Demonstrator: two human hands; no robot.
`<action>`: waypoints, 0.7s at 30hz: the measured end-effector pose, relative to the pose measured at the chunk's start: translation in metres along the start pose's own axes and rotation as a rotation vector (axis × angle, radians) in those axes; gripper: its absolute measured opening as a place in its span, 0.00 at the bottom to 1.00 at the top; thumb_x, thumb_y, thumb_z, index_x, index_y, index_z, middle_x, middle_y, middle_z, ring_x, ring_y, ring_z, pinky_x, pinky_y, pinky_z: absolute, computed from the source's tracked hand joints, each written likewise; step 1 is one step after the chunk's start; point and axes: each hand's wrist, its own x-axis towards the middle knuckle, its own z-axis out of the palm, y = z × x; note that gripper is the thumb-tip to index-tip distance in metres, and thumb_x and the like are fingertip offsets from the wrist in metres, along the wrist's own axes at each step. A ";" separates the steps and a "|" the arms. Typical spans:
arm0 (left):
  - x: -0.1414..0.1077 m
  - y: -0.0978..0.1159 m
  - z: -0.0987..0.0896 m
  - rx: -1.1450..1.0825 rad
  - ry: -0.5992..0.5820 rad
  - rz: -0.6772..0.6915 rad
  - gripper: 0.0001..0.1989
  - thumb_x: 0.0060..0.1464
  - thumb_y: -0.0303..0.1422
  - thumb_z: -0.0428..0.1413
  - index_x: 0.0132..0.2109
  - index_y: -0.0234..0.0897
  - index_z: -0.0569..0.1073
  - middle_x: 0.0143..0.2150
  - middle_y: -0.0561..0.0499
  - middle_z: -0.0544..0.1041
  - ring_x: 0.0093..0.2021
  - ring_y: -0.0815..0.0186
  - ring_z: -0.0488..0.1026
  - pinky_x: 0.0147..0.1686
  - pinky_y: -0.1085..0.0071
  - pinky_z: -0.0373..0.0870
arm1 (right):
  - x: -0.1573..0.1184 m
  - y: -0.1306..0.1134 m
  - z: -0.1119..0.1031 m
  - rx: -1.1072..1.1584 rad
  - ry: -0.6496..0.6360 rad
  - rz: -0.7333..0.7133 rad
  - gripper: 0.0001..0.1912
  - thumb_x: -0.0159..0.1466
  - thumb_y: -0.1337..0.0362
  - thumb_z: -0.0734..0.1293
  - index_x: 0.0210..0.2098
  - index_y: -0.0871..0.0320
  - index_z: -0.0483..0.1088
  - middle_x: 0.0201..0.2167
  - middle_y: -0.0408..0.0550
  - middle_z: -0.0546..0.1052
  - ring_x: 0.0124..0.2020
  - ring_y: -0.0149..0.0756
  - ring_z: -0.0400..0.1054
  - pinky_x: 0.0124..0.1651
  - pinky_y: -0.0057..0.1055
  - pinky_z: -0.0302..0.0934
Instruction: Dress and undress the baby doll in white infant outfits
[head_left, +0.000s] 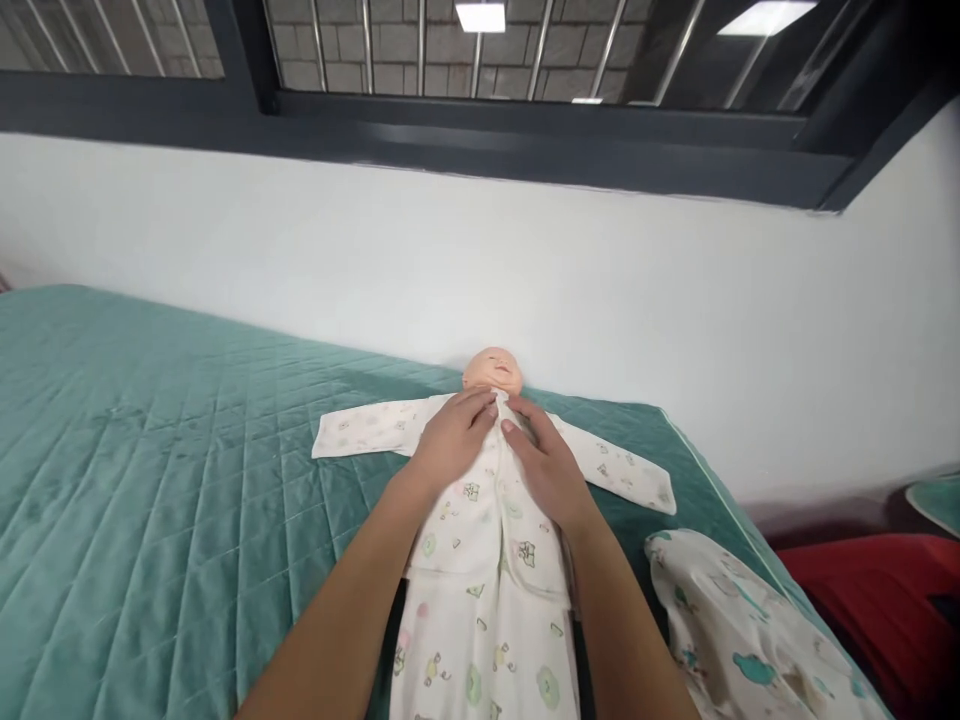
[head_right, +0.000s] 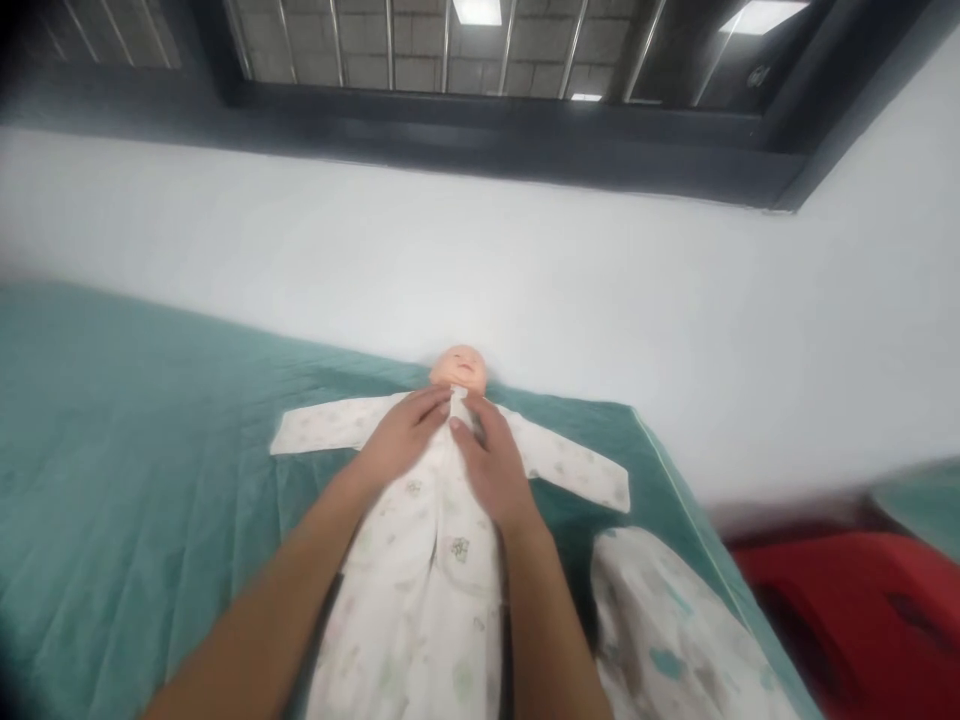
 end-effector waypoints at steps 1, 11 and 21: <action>0.000 0.000 0.000 -0.001 -0.005 -0.008 0.19 0.66 0.37 0.47 0.58 0.41 0.74 0.64 0.49 0.70 0.66 0.61 0.64 0.67 0.61 0.58 | 0.000 0.001 0.001 0.001 0.008 -0.018 0.21 0.65 0.50 0.64 0.55 0.50 0.68 0.61 0.47 0.70 0.64 0.43 0.61 0.68 0.44 0.51; 0.002 -0.002 0.001 0.010 -0.012 0.021 0.19 0.66 0.35 0.46 0.59 0.43 0.73 0.64 0.52 0.71 0.65 0.62 0.64 0.67 0.62 0.57 | 0.001 0.005 0.004 -0.093 -0.048 -0.101 0.22 0.67 0.49 0.62 0.57 0.50 0.68 0.66 0.48 0.65 0.68 0.43 0.54 0.71 0.47 0.46; -0.001 0.001 -0.001 -0.030 0.040 0.063 0.12 0.63 0.33 0.49 0.48 0.42 0.76 0.56 0.50 0.76 0.59 0.60 0.70 0.61 0.61 0.63 | 0.000 0.010 0.007 0.230 0.074 -0.005 0.15 0.62 0.52 0.68 0.46 0.51 0.70 0.56 0.46 0.74 0.59 0.44 0.66 0.64 0.47 0.57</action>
